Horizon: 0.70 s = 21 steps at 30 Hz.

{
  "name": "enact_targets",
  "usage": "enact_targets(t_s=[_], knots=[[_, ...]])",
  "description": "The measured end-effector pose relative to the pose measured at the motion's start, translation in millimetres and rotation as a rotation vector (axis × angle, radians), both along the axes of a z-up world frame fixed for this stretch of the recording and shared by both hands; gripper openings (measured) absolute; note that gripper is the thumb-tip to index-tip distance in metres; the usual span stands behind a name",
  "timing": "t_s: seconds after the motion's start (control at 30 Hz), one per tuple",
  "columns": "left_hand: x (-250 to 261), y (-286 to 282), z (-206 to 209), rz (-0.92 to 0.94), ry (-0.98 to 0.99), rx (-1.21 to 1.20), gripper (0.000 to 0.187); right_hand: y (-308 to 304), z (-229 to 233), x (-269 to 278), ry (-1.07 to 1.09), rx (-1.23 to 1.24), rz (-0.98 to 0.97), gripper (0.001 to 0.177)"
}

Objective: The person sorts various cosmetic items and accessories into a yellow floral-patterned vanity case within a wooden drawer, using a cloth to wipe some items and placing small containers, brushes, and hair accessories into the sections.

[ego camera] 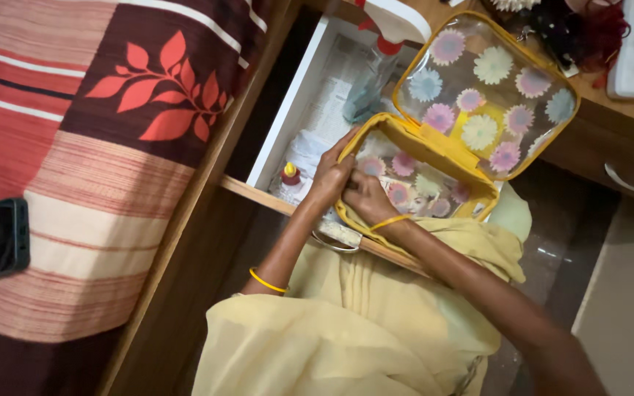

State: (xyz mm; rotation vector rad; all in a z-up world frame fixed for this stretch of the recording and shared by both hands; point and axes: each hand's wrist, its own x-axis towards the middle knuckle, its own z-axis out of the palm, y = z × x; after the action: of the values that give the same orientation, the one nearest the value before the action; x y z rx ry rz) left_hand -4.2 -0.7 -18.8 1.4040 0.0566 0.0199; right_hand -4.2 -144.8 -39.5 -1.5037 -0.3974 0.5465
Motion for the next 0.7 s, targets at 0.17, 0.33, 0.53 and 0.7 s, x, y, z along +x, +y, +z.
enact_targets(t_s=[0.17, 0.33, 0.53, 0.7], knots=[[-4, 2, 14, 0.081, 0.062, 0.116, 0.058, -54, 40, -7, -0.124, -0.563, 0.424, 0.023], [-4, 0, 23, 0.093, 0.141, 0.075, 0.056, -130, 25, -8, -0.490, -0.961, 0.781, 0.016], [-5, 0, 28, 0.078, 0.138, 0.162, 0.059, -100, -12, -15, -0.366, -0.816, 0.387, 0.015], [-9, 0, 18, 0.015, 0.011, 0.179, 0.063, 12, -38, -6, -0.233, -0.414, -0.011, 0.019]])
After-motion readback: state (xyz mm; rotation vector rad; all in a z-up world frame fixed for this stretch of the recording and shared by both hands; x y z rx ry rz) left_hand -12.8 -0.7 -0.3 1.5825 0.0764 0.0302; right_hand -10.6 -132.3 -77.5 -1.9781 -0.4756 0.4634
